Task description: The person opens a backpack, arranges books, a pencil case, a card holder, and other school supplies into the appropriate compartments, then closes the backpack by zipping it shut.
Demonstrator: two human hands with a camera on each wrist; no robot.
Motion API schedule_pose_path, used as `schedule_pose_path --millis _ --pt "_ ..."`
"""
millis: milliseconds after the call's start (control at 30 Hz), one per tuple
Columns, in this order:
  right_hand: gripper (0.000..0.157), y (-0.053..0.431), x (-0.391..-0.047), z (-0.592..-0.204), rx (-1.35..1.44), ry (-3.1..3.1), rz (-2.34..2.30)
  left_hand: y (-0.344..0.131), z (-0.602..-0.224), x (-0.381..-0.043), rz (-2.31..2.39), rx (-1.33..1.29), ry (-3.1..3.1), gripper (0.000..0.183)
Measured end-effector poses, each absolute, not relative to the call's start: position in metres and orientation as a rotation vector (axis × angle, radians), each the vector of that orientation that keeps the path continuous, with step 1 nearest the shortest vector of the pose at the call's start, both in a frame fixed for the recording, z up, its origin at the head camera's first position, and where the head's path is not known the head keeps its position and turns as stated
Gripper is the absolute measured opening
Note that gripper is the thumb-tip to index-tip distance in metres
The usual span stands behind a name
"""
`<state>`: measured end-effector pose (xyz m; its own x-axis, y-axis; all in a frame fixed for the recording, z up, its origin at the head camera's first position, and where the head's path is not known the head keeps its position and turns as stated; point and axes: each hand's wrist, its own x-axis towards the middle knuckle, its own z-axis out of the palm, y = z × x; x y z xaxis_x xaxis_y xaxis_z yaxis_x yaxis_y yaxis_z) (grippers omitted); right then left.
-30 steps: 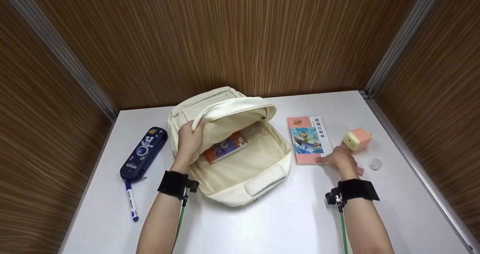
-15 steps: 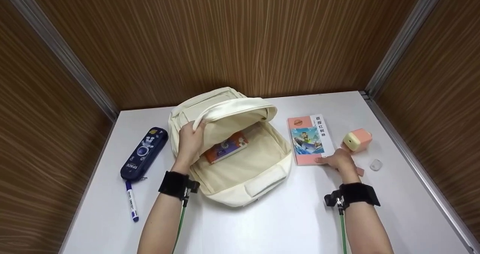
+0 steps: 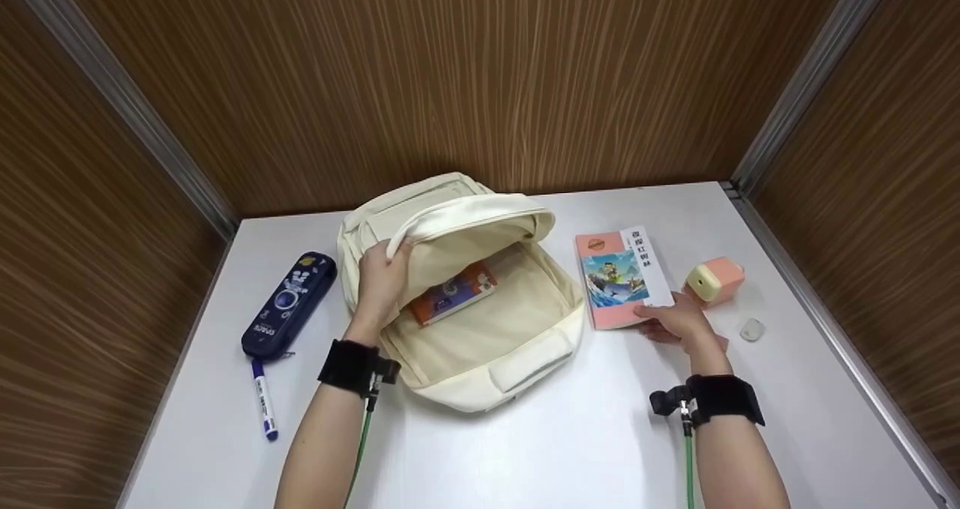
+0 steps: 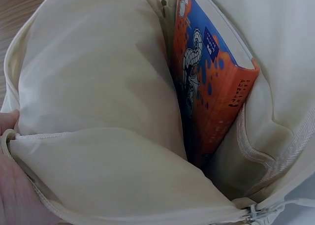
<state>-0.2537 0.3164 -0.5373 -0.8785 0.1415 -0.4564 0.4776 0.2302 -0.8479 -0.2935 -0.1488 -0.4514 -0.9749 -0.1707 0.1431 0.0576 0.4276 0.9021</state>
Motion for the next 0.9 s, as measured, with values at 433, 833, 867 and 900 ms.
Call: schedule_pose_path --millis 433,833,867,900 --pt "0.033 0.318 -0.249 -0.51 0.587 1.966 -2.225 -0.148 -0.452 -0.294 -1.572 0.095 -2.457 0.034" --pt "0.024 0.302 -0.231 -0.475 0.447 2.052 -2.305 -0.149 -0.447 -0.295 -1.517 0.14 -2.435 0.032" --pt "0.025 0.302 -0.23 -0.472 0.431 2.061 -2.299 -0.148 -0.447 -0.295 -1.519 0.149 -2.427 0.031" --pt "0.026 0.301 -0.228 -0.469 0.416 2.07 -2.295 -0.148 -0.446 -0.295 -1.518 0.156 -2.422 0.032"
